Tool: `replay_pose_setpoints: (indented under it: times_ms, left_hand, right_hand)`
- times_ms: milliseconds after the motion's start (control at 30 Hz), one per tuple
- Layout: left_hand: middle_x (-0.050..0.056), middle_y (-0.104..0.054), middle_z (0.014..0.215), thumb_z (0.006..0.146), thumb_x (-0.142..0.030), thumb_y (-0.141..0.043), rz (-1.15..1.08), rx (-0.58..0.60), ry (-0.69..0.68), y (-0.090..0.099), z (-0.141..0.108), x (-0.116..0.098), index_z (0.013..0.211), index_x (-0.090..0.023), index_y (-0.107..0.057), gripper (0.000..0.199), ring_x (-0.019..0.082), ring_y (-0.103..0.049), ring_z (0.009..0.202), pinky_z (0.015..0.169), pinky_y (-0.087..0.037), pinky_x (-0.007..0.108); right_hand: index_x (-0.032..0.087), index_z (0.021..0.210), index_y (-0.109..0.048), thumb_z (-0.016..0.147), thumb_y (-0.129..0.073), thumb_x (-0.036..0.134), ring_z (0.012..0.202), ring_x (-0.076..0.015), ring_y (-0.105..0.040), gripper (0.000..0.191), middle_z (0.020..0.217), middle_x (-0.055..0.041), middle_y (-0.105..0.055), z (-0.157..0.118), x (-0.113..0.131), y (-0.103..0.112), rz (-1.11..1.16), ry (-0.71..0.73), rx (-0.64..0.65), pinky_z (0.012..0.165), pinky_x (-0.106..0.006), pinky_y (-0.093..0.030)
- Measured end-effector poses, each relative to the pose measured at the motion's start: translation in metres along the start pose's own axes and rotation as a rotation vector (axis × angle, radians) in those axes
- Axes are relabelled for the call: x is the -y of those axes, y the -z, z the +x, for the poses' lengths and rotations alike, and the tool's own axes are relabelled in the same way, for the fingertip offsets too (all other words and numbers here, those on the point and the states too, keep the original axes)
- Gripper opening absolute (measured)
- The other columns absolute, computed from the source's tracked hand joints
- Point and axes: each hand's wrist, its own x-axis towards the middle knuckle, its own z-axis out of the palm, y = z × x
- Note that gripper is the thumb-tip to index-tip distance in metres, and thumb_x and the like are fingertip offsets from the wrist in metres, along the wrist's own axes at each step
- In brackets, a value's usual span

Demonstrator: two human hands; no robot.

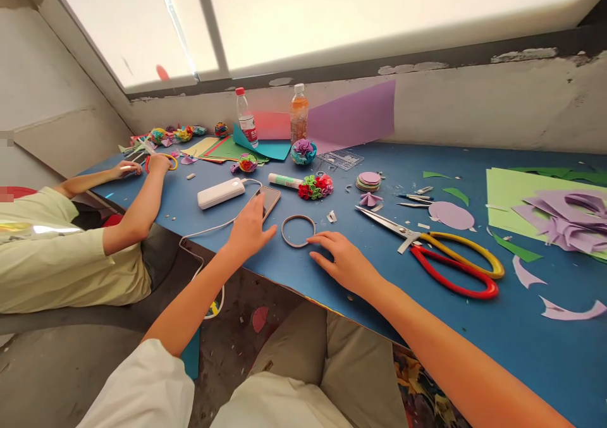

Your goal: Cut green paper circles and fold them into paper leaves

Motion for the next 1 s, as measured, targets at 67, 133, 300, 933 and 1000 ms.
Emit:
replay_pose_setpoints:
  times_ms: [67, 133, 300, 933, 1000]
  left_hand:
    - [0.015, -0.045, 0.138, 0.082, -0.031, -0.053, -0.073, -0.010, -0.147, -0.009, -0.012, -0.011, 0.131, -0.012, -0.041, 0.054, 0.025, -0.042, 0.129, 0.109, -0.034, 0.039]
    - [0.013, -0.049, 0.134, 0.083, -0.030, -0.052, -0.097, -0.011, -0.244, -0.018, -0.022, -0.020, 0.120, -0.015, -0.053, 0.040, 0.024, -0.046, 0.125, 0.107, -0.038, 0.040]
    - [0.010, -0.059, 0.125, 0.089, -0.027, -0.044, -0.103, 0.151, -0.307, -0.036, -0.032, -0.036, 0.113, -0.015, -0.060, 0.031, 0.020, -0.054, 0.117, 0.103, -0.043, 0.034]
    - [0.012, -0.026, 0.149, 0.090, -0.056, -0.027, 0.057, 0.343, -0.301, -0.022, -0.061, -0.052, 0.143, -0.010, -0.024, 0.070, 0.021, -0.026, 0.139, 0.112, -0.026, 0.043]
    - [0.013, -0.036, 0.145, 0.092, -0.049, -0.030, 0.139, 0.278, -0.282, -0.024, -0.060, -0.057, 0.140, -0.008, -0.029, 0.063, 0.020, -0.036, 0.134, 0.105, -0.036, 0.039]
  right_hand:
    - [0.023, 0.107, -0.063, 0.085, -0.050, 0.030, 0.102, -0.0263, -0.053, 0.026, 0.109, -0.0099, -0.061, 0.002, -0.006, -0.004, -0.190, 0.109, 0.014, 0.090, -0.045, -0.044]
    - [0.021, 0.106, -0.063, 0.086, -0.048, 0.026, 0.098, -0.0252, -0.055, 0.026, 0.104, -0.0105, -0.061, 0.004, -0.008, -0.007, -0.298, 0.141, 0.013, 0.087, -0.043, -0.047]
    - [0.020, 0.101, -0.063, 0.087, -0.048, 0.023, 0.091, -0.0223, -0.057, 0.021, 0.098, -0.0085, -0.062, 0.004, -0.009, -0.006, -0.397, 0.179, -0.022, 0.082, -0.039, -0.050]
    - [0.014, 0.127, -0.048, 0.091, -0.038, 0.019, 0.109, -0.0188, -0.058, 0.038, 0.126, -0.0094, -0.059, -0.017, 0.014, -0.017, -0.731, 0.176, -0.033, 0.087, -0.032, -0.047]
    - [0.011, 0.128, -0.048, 0.089, -0.037, 0.016, 0.106, -0.0210, -0.060, 0.040, 0.129, -0.0127, -0.056, -0.015, 0.015, -0.017, -0.793, 0.156, -0.044, 0.083, -0.034, -0.048]
